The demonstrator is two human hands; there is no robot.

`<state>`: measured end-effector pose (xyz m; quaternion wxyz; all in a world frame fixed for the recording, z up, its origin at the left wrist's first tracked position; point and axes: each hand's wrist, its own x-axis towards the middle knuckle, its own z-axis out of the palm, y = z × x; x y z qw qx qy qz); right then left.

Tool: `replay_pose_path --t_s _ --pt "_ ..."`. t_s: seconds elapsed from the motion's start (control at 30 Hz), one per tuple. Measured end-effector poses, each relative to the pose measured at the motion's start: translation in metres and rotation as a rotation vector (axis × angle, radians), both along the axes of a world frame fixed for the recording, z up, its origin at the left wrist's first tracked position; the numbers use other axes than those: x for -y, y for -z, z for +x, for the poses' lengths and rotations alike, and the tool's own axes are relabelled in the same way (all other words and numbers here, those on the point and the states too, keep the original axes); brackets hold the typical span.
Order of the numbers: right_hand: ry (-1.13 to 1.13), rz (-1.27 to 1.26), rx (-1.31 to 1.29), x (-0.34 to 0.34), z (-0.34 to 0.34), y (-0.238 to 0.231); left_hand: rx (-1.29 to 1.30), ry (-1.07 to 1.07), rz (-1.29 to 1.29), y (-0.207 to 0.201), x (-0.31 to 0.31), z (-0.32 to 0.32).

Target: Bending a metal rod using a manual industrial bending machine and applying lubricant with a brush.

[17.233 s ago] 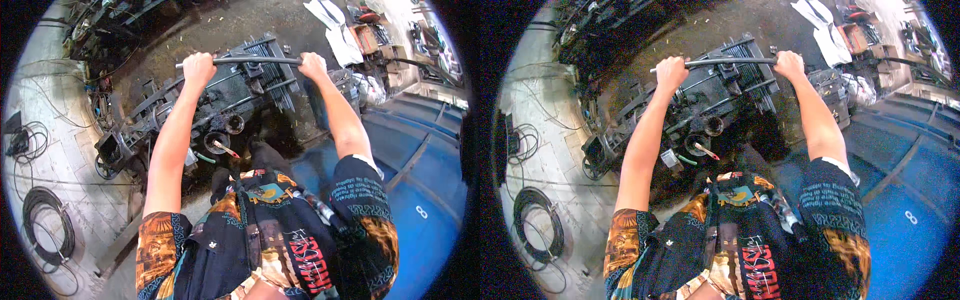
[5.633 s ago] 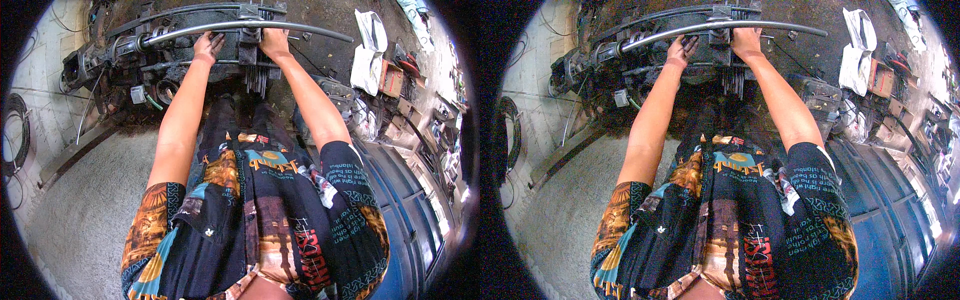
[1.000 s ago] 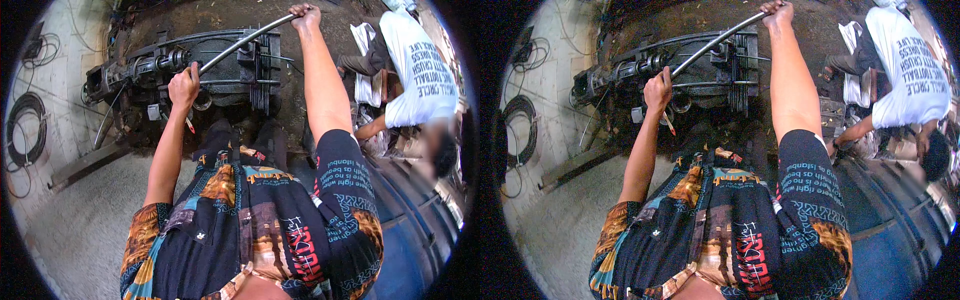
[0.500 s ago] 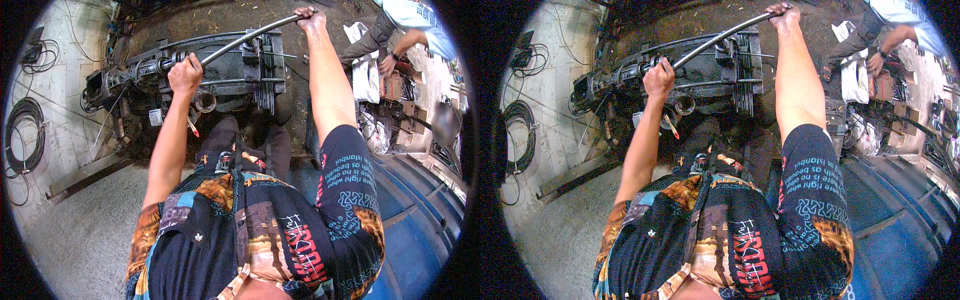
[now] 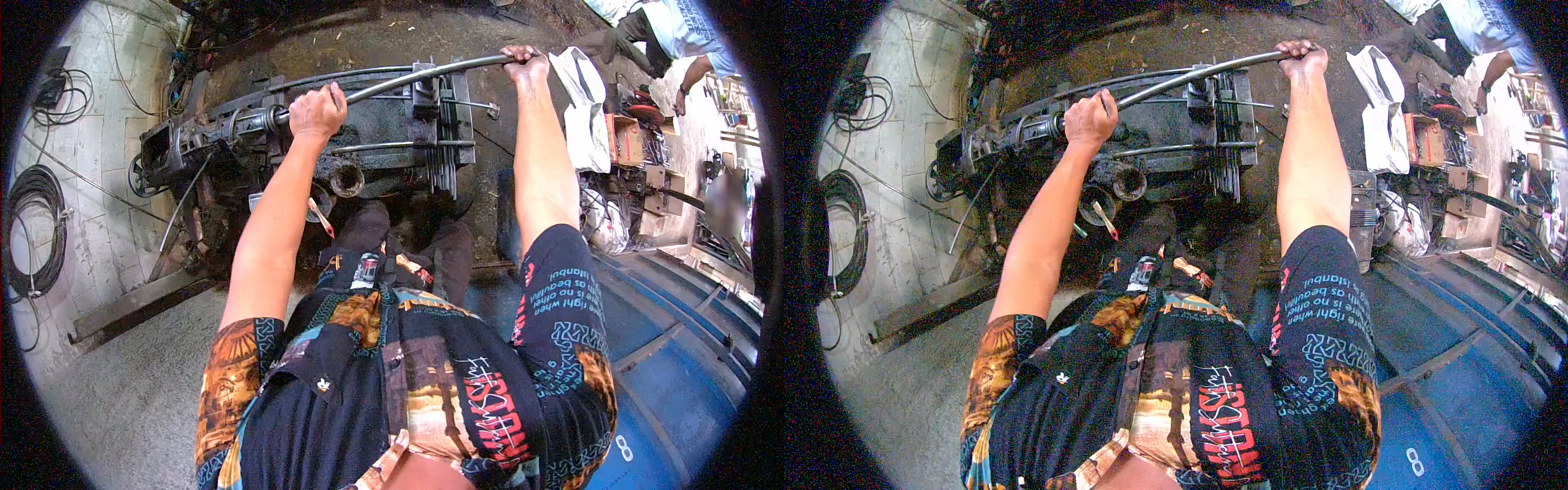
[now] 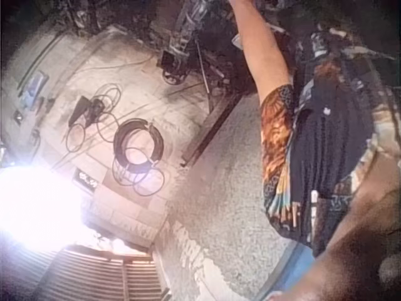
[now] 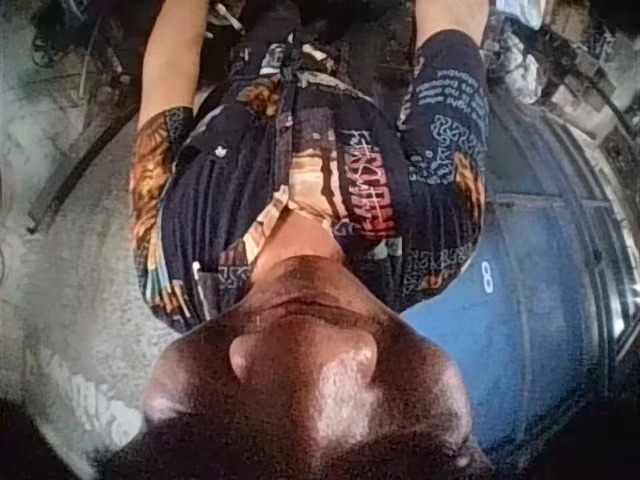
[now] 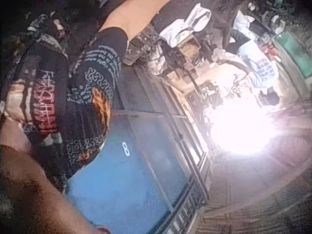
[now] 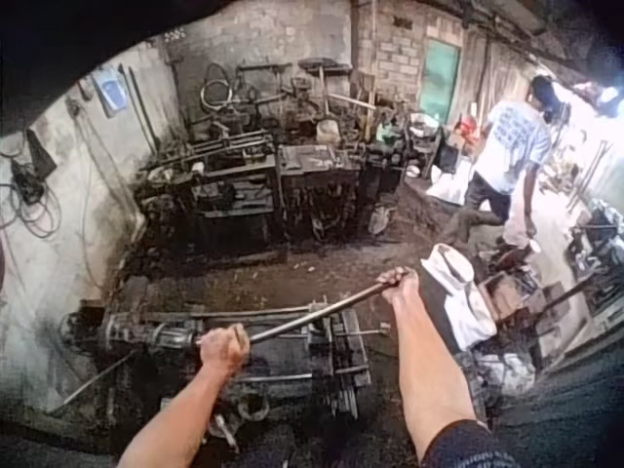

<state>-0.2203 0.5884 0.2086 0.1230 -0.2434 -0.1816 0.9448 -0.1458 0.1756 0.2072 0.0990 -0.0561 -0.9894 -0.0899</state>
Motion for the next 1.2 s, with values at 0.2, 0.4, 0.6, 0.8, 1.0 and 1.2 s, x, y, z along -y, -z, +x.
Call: replay_pose_path --t_s 0.2,0.4,0.6,0.8,1.0,1.2 --pt "0.196 -0.010 0.055 0.030 0.031 -0.008 -0.021 0.171 -0.059 0.010 0.027 -0.044" --pt "0.197 0.044 0.079 0.002 0.052 -0.004 -0.065 0.245 -0.008 0.004 0.004 -0.039" --pt "0.152 0.051 0.201 0.020 0.047 0.003 -0.031 0.166 0.016 0.014 0.018 -0.016" --pt "0.126 0.069 0.297 0.003 0.024 0.027 -0.018 0.080 0.010 0.000 0.001 0.000" --pt "0.085 0.028 0.300 0.014 0.017 0.034 -0.018 0.045 -0.081 -0.011 0.001 0.005" --pt "-0.004 -0.065 0.300 0.015 0.024 0.034 0.151 0.005 -0.066 -0.016 0.007 0.008"
